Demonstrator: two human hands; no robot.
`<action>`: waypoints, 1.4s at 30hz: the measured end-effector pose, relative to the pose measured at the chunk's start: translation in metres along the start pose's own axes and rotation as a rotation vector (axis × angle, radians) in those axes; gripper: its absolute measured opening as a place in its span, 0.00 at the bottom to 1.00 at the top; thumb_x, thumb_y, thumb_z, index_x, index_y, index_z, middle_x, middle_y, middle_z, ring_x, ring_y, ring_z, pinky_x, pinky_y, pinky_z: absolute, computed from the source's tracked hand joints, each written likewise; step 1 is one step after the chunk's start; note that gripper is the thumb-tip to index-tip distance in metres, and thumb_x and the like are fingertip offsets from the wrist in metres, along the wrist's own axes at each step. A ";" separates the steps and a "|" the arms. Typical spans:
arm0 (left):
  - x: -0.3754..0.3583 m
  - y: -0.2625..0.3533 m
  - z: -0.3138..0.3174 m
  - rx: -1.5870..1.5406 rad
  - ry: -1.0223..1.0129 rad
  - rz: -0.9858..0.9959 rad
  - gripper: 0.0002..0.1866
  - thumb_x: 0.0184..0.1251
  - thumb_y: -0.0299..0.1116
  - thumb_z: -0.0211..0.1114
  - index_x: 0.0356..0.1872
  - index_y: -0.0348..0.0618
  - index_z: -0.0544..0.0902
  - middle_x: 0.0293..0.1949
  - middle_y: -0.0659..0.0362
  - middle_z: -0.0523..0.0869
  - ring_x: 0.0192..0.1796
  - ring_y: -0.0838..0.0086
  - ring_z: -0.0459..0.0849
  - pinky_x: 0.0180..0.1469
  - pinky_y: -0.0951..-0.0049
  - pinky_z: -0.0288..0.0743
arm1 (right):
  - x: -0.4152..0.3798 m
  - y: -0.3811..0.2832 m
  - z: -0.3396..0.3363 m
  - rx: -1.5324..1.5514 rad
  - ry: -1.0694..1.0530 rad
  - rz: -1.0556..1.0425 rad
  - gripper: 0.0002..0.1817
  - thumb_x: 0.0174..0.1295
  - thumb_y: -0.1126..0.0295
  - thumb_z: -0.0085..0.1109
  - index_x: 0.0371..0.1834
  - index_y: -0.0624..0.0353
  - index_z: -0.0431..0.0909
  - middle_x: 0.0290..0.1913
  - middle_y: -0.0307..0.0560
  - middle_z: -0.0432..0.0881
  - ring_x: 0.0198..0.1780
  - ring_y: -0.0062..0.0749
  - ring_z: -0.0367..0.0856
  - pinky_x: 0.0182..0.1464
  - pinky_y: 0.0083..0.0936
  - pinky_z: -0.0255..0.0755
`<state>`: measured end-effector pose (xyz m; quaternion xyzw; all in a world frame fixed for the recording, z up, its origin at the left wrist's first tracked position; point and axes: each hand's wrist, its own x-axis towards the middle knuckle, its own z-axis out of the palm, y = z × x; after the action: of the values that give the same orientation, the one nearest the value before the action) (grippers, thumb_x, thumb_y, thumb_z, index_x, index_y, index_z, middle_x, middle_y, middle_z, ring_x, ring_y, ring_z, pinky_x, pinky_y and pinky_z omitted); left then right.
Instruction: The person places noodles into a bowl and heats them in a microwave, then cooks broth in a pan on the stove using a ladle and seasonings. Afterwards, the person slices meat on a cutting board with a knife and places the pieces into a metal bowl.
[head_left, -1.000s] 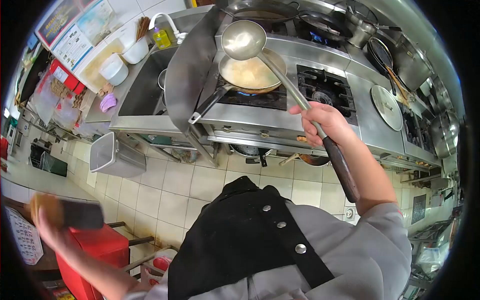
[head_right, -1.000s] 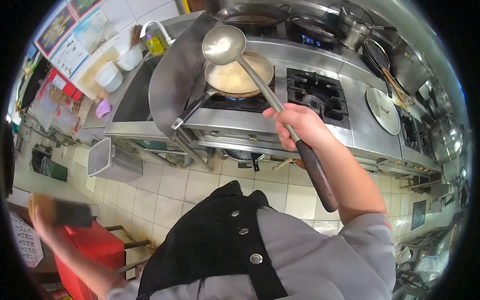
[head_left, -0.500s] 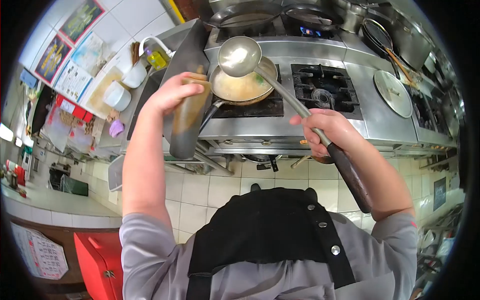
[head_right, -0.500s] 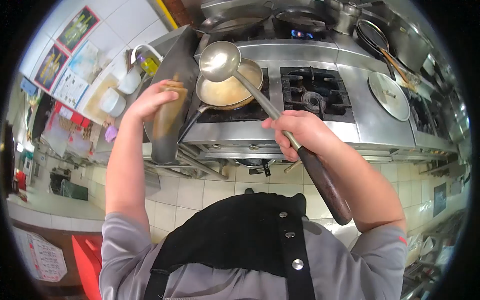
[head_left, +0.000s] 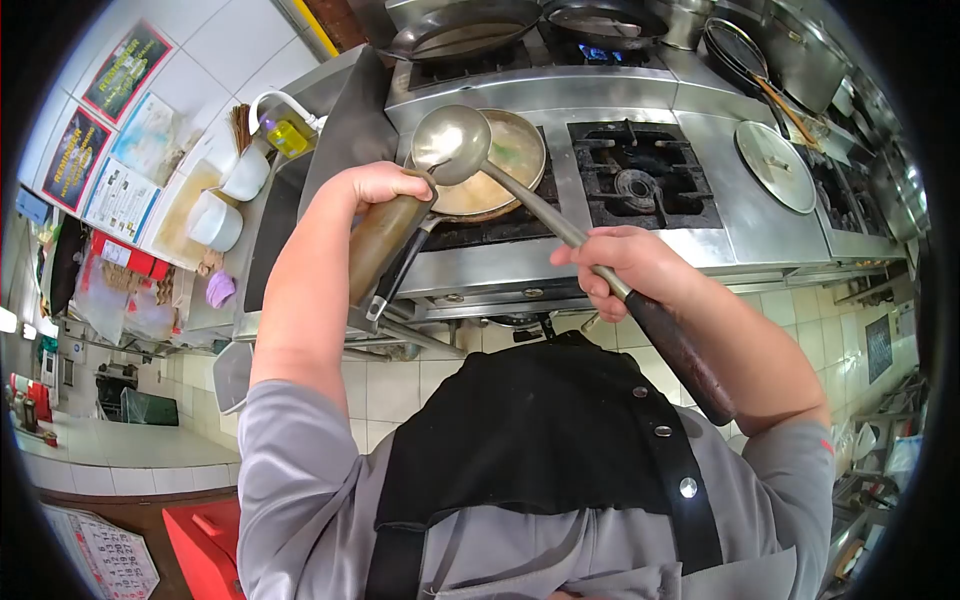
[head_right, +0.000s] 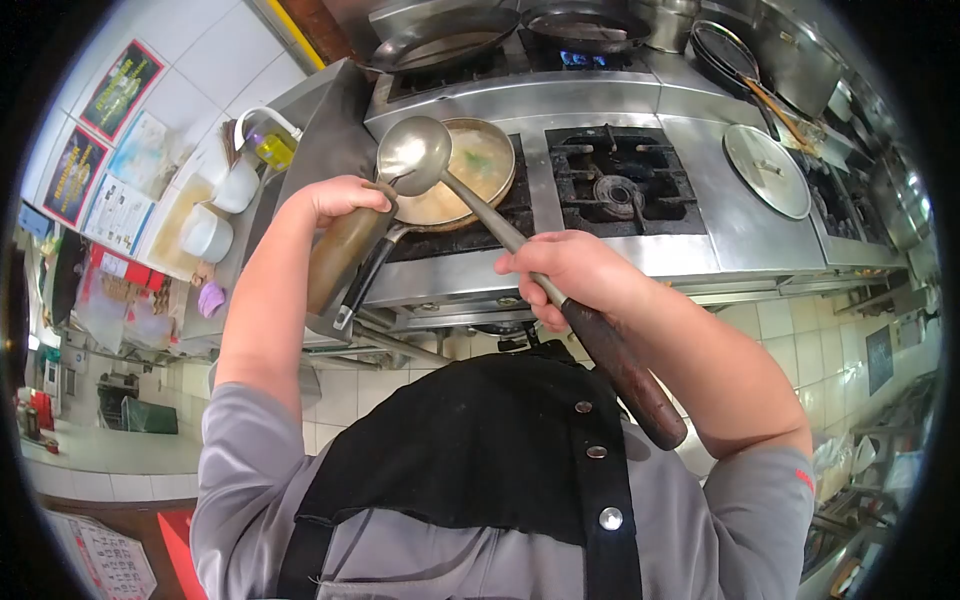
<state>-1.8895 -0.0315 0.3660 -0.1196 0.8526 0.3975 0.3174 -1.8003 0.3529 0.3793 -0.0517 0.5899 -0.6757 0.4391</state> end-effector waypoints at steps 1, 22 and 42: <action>0.002 -0.001 -0.002 -0.010 0.009 -0.011 0.28 0.52 0.45 0.74 0.54 0.41 0.84 0.49 0.53 0.87 0.50 0.66 0.85 0.55 0.64 0.78 | 0.001 -0.001 0.000 -0.005 -0.003 -0.006 0.14 0.67 0.68 0.57 0.49 0.68 0.78 0.22 0.42 0.74 0.16 0.27 0.70 0.20 0.27 0.65; 0.020 -0.009 -0.017 0.055 0.044 -0.073 0.33 0.47 0.46 0.76 0.55 0.38 0.84 0.52 0.50 0.86 0.52 0.61 0.85 0.56 0.62 0.78 | 0.018 -0.011 0.011 0.004 0.011 0.016 0.21 0.62 0.71 0.52 0.55 0.74 0.72 0.20 0.41 0.70 0.14 0.26 0.67 0.21 0.28 0.63; -0.106 -0.022 -0.025 -0.366 0.597 0.605 0.35 0.57 0.42 0.75 0.63 0.34 0.74 0.54 0.54 0.83 0.54 0.70 0.82 0.58 0.69 0.76 | 0.041 0.003 -0.011 0.086 0.018 0.114 0.14 0.66 0.66 0.56 0.47 0.66 0.76 0.20 0.39 0.71 0.16 0.26 0.69 0.20 0.28 0.63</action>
<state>-1.8086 -0.0698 0.4321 -0.0287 0.8190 0.5644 -0.0989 -1.8299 0.3344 0.3551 0.0068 0.5663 -0.6747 0.4733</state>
